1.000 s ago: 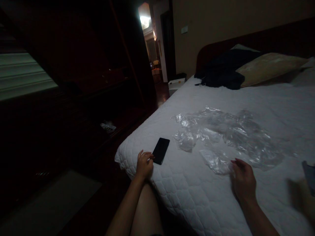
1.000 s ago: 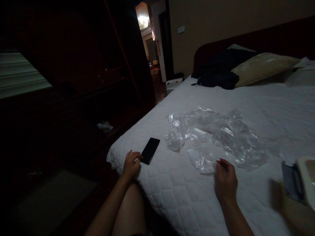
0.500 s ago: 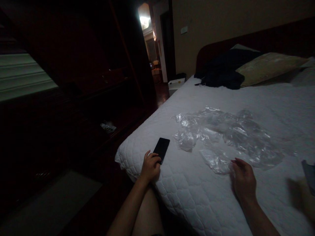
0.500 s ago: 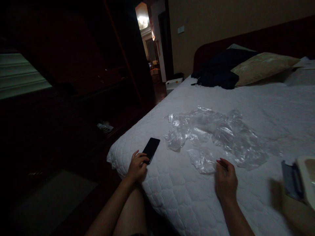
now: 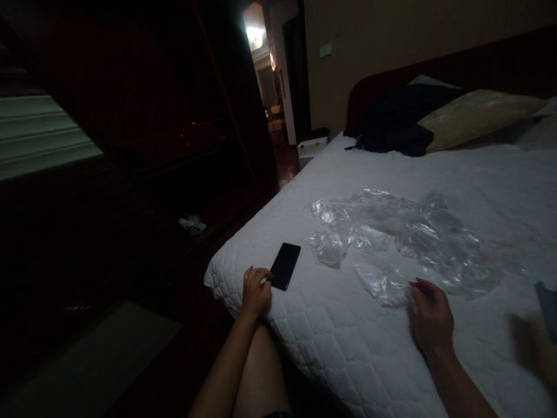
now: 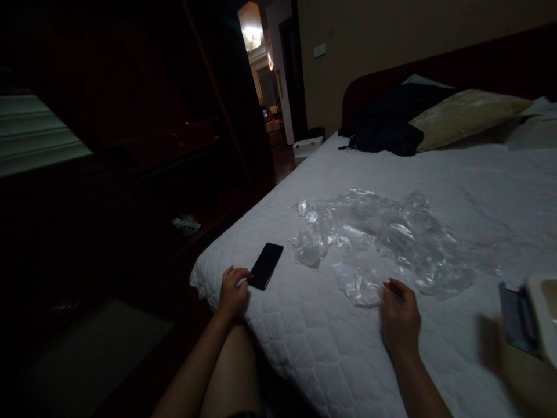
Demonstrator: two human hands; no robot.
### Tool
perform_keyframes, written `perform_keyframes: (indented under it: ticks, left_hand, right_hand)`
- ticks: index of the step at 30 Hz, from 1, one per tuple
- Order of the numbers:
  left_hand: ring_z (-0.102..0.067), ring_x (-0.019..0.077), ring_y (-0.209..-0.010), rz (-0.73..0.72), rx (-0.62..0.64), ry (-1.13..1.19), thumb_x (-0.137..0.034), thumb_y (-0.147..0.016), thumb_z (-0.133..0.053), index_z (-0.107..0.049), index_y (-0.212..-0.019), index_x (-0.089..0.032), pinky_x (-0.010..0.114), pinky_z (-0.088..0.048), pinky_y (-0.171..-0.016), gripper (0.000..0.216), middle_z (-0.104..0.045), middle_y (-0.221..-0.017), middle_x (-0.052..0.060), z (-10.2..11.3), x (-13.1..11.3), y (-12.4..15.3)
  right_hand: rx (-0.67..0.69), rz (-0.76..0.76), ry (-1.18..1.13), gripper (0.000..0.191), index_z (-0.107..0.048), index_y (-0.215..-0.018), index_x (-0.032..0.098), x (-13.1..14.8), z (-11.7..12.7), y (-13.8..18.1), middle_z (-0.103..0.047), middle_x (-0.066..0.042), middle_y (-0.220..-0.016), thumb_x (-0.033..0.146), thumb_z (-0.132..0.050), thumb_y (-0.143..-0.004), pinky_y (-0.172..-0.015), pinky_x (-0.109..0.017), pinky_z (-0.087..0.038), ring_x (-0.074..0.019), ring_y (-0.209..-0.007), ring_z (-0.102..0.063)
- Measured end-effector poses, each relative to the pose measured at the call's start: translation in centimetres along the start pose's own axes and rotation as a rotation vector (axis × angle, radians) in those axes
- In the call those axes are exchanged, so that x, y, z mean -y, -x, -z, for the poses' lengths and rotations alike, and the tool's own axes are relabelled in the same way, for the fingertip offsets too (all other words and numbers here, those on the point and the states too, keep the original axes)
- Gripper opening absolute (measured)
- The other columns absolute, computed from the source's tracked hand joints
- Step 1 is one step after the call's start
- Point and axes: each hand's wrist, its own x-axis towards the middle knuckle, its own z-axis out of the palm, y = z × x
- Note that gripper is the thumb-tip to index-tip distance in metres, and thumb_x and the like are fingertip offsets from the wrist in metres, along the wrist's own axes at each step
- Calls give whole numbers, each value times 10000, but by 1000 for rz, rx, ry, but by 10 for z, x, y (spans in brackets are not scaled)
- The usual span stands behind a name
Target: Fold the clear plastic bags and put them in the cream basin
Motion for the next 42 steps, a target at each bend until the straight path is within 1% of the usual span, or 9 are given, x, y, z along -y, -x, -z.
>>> perform_keyframes:
  ticks: [8,16,18,21,23,27,34,38,42]
  left_hand:
    - [-579,175,-822,-55,78,-21,-81,-634,-455,-601,-726,-215,485,-284,-986,219,-638,-789,9,-1,-7,-2]
    - [-572,188,-894,-219,155,29,-69,-599,-453,-611,-760,-227,483,-262,-1001,275,-649,-770,-4,-6,-17,4]
    - [-573,182,-892,-192,111,44,-65,-609,-444,-612,-762,-225,476,-274,-996,278,-649,-779,-4,-5,-17,5]
    - [-579,171,-854,-73,-28,32,-71,-657,-426,-614,-762,-217,466,-305,-978,260,-643,-792,4,-2,-9,3]
    - [-581,168,-835,1,-84,13,-79,-683,-417,-615,-756,-212,463,-316,-969,250,-639,-801,11,1,-3,3]
    - [-580,176,-839,35,-48,-32,-79,-676,-424,-613,-746,-213,471,-316,-966,242,-640,-810,17,3,4,3]
    - [-581,191,-870,-60,53,-83,-76,-650,-440,-608,-765,-216,494,-277,-989,248,-647,-791,20,-2,-3,2]
    - [-577,194,-856,-104,66,-99,-72,-642,-452,-606,-770,-209,494,-267,-992,242,-646,-782,27,-1,-7,1]
    - [-562,213,-867,-261,125,-135,-77,-648,-472,-604,-829,-193,487,-299,-952,253,-647,-773,42,2,-16,4]
  right_hand:
    - [-15,30,29,399,-528,-1025,156,0,1,-1,-580,-86,-947,401,-506,-711,-835,-392,-373,-234,-908,-532]
    - [-7,15,14,394,-519,-1041,165,2,0,1,-576,-81,-958,394,-509,-721,-839,-389,-382,-228,-909,-535]
    - [-10,27,19,393,-520,-1039,160,2,0,1,-577,-83,-953,391,-508,-721,-839,-392,-383,-230,-904,-535]
    - [-12,36,23,390,-522,-1033,155,2,0,1,-580,-84,-948,386,-509,-718,-843,-400,-381,-236,-912,-533]
    - [-12,26,24,389,-521,-1035,156,1,0,0,-581,-86,-950,384,-508,-719,-844,-406,-381,-240,-915,-532]
    - [-9,20,21,393,-516,-1047,159,1,0,1,-580,-91,-959,381,-508,-723,-849,-410,-381,-239,-907,-535]
    - [-13,37,31,376,-518,-1041,160,2,0,1,-582,-85,-954,374,-501,-733,-853,-404,-380,-236,-914,-534]
    - [-16,31,20,373,-523,-1029,159,2,0,1,-581,-84,-951,375,-504,-726,-851,-399,-380,-233,-912,-534]
    - [-19,31,6,390,-526,-1022,151,0,0,0,-583,-85,-946,387,-510,-712,-847,-403,-384,-238,-909,-536]
